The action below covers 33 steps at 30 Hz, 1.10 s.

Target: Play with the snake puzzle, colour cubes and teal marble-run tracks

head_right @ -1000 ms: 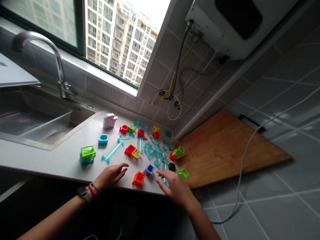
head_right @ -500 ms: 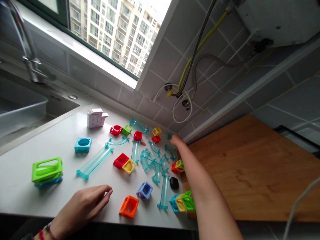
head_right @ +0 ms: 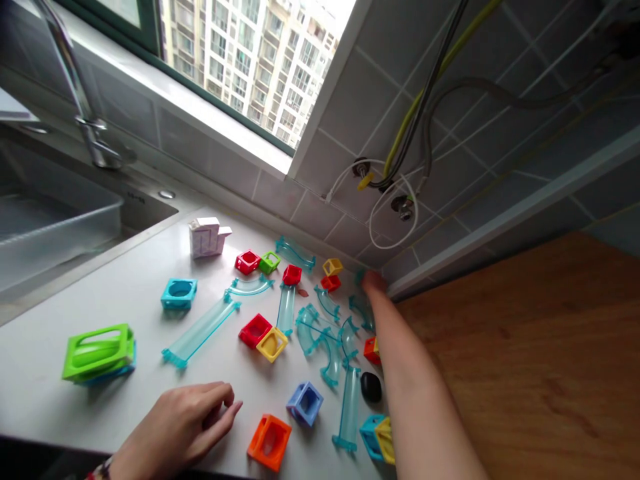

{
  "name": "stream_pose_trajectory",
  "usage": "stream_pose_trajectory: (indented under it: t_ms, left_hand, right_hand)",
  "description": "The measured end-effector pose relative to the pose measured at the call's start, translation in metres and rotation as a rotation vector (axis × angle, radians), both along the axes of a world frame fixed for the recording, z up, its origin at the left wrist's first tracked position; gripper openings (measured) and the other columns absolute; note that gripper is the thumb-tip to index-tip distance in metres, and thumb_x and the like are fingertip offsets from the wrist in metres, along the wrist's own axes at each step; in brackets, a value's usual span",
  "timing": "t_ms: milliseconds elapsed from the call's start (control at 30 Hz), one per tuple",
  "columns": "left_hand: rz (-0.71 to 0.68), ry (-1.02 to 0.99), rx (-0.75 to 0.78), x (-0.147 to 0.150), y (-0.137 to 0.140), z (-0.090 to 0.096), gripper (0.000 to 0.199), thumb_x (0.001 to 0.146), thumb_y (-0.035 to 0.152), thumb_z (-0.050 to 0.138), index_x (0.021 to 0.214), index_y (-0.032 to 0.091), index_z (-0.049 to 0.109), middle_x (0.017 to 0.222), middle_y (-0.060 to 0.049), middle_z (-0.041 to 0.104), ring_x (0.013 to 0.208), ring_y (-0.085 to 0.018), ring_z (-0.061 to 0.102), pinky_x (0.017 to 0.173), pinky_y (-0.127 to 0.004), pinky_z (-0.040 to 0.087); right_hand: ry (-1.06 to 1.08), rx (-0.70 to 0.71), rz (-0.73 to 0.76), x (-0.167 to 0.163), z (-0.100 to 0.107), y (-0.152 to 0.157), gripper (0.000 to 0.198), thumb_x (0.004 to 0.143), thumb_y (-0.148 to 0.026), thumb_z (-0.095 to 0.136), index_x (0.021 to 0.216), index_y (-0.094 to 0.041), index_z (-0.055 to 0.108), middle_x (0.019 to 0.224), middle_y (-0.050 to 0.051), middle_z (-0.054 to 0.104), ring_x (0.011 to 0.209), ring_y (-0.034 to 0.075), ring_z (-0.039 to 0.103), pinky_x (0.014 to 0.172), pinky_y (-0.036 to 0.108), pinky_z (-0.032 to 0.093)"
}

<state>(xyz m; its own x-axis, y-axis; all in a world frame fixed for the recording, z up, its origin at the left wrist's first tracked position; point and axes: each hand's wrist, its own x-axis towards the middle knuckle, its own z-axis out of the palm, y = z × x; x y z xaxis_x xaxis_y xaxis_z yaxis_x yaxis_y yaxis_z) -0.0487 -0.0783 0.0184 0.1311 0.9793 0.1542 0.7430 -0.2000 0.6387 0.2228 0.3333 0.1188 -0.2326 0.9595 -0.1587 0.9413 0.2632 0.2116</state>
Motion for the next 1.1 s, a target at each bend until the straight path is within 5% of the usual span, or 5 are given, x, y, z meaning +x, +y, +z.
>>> stream_pose_trajectory:
  t_ms: [267, 633, 767, 900, 1100]
  left_hand:
    - [0.001, 0.024, 0.02, -0.001, 0.001, 0.003, 0.034, 0.103, 0.037, 0.046, 0.075, 0.022, 0.058, 0.069, 0.0, 0.068, 0.061, -0.017, 0.068, 0.058, -0.029, 0.04]
    - [-0.018, 0.091, 0.052, 0.001, -0.004, 0.004, 0.033, 0.105, 0.034, 0.043, 0.08, 0.022, 0.06, 0.077, -0.003, 0.07, 0.07, -0.019, 0.07, 0.064, -0.03, 0.044]
    - [-0.018, 0.103, 0.087, 0.002, -0.005, 0.002, 0.032, 0.104, 0.032, 0.044, 0.078, 0.021, 0.059, 0.076, -0.003, 0.07, 0.069, -0.019, 0.07, 0.064, -0.029, 0.045]
    - [0.008, 0.114, 0.107, 0.004, -0.004, 0.003, 0.03, 0.103, 0.03, 0.046, 0.077, 0.021, 0.058, 0.074, -0.002, 0.07, 0.067, -0.018, 0.069, 0.061, -0.029, 0.045]
    - [0.03, 0.138, 0.061, 0.007, -0.005, 0.004, 0.026, 0.102, 0.031, 0.047, 0.078, 0.022, 0.055, 0.076, -0.003, 0.071, 0.068, -0.019, 0.07, 0.061, -0.029, 0.046]
  right_hand:
    - [-0.103, -0.049, -0.097, 0.018, 0.035, -0.019, 0.035, 0.101, -0.036, 0.066, 0.131, -0.018, 0.063, 0.132, 0.01, 0.064, 0.111, 0.025, 0.067, 0.093, 0.046, 0.059]
    - [-0.207, -0.342, 0.206, -0.02, 0.05, -0.114, 0.029, 0.093, -0.045, 0.074, 0.103, -0.018, 0.075, 0.104, 0.006, 0.076, 0.096, 0.023, 0.072, 0.086, 0.037, 0.058]
    - [-0.125, -0.277, 0.313, -0.059, 0.051, -0.126, 0.04, 0.088, -0.06, 0.073, 0.088, -0.021, 0.08, 0.089, 0.008, 0.08, 0.091, 0.025, 0.074, 0.076, 0.028, 0.051]
    - [-0.02, -0.133, 0.379, -0.12, 0.044, -0.104, 0.044, 0.102, -0.058, 0.053, 0.109, -0.022, 0.077, 0.113, 0.009, 0.078, 0.107, 0.024, 0.071, 0.084, 0.026, 0.049]
    - [0.063, 0.014, 0.348, -0.196, 0.008, -0.061, 0.042, 0.102, -0.04, 0.06, 0.138, -0.018, 0.059, 0.142, 0.013, 0.061, 0.126, 0.028, 0.061, 0.105, 0.043, 0.05]
